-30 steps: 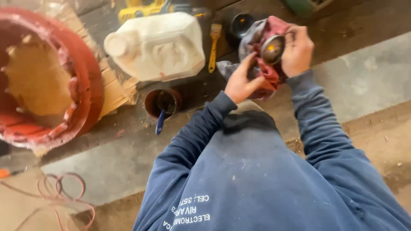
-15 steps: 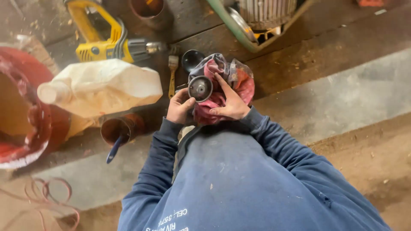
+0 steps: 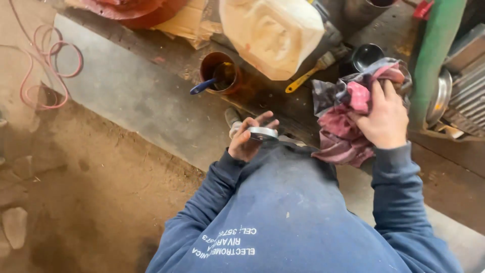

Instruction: Clean a metal component with a rag and apply a protective coating or lubricant with a brush.

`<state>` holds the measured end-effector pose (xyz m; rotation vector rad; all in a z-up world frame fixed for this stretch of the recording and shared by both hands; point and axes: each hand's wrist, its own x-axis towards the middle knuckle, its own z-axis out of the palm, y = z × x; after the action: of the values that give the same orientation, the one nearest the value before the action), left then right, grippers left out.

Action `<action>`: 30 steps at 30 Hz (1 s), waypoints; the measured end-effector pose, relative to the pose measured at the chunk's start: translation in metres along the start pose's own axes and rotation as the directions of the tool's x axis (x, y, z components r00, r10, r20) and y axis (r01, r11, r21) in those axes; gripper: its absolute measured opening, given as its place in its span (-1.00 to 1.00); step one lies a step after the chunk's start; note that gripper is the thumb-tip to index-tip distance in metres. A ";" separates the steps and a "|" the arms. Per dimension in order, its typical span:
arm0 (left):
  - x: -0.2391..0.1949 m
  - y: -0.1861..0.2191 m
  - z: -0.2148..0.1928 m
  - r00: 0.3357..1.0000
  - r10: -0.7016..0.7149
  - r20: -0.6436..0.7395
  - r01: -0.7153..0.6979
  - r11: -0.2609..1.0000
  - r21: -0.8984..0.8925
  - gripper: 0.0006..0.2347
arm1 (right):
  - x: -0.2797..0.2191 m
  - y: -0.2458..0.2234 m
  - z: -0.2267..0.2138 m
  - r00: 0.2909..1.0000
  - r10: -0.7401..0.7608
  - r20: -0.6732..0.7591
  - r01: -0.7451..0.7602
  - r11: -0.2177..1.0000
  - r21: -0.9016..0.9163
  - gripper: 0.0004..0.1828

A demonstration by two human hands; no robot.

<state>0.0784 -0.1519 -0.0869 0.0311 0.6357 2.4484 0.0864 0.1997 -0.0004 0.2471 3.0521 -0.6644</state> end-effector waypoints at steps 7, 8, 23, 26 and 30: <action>-0.024 0.011 -0.009 0.989 -0.141 -0.044 0.124 0.955 -0.271 -0.56 | -0.016 -0.103 -0.011 0.974 -0.226 -0.025 0.226 0.959 0.173 -0.18; -0.023 0.021 -0.011 0.990 -0.140 -0.017 0.132 0.961 -0.243 -0.51 | -0.011 -0.132 0.000 0.939 -0.335 0.075 0.304 0.913 0.272 -0.07; -0.011 0.244 -0.111 0.950 -0.284 0.131 0.240 0.930 0.278 -0.19 | 0.092 -0.284 0.101 0.916 -0.306 0.260 0.237 0.935 0.263 -0.11; 0.018 0.294 -0.117 0.940 -0.309 0.143 0.215 0.864 0.455 -0.11 | 0.100 -0.298 0.125 0.893 -0.425 0.147 0.408 0.903 0.135 -0.49; 0.057 0.326 -0.111 0.907 -0.362 0.215 0.187 0.803 0.566 -0.10 | 0.094 -0.308 0.119 0.983 -0.143 -0.113 0.168 0.951 0.260 -0.80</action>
<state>-0.1660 -0.3977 -0.0452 0.5073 1.0736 1.8567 -0.0576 -0.1117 0.0142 0.0376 3.0848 -1.1107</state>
